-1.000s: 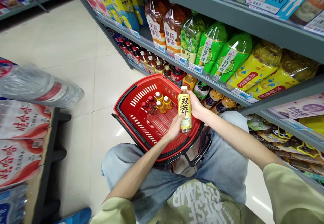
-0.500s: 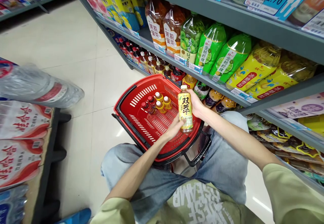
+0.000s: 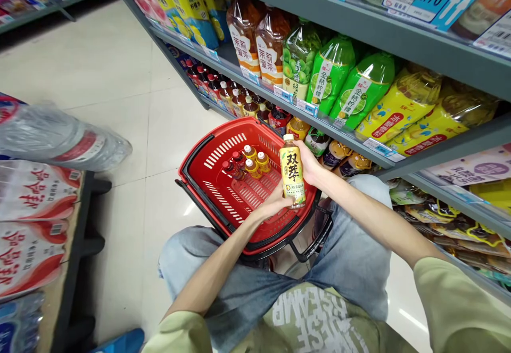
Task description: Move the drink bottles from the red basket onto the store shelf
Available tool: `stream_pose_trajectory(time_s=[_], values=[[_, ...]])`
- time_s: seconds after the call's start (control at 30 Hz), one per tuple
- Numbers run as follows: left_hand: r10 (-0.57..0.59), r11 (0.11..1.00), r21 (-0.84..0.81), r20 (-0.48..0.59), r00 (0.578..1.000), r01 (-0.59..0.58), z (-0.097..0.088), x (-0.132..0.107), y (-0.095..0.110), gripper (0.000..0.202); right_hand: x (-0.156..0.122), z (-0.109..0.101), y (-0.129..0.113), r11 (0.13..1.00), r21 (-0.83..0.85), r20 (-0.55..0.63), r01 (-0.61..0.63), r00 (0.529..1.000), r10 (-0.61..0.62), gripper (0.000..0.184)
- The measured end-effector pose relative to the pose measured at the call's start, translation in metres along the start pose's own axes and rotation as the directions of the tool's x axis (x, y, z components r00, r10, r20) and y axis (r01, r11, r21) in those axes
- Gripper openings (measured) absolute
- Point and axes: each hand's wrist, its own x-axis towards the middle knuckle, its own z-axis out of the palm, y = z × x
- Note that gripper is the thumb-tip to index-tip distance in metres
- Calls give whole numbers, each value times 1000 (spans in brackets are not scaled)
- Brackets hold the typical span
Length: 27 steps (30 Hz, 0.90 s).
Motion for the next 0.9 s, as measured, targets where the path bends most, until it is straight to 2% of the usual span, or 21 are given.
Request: stream_pose_trajectory(time_s=[0.27, 0.53, 0.77, 0.9], values=[[45, 998, 44, -67, 997, -42, 7, 5, -6, 91, -3, 2, -1, 1000, 1, 15, 10, 1000, -10, 29], [64, 987, 156, -206, 977, -32, 10, 4, -5, 59, 3, 3, 3, 1000, -2, -2, 22, 1000, -22, 29], [86, 965, 263, -254, 963, -17, 9, 0, -1, 58, 3, 6, 4, 1000, 17, 0, -16, 1000, 16, 30], [67, 974, 227, -278, 958, -3, 9, -2, 4, 58, 2, 9, 4, 1000, 12, -16, 9, 1000, -9, 28]])
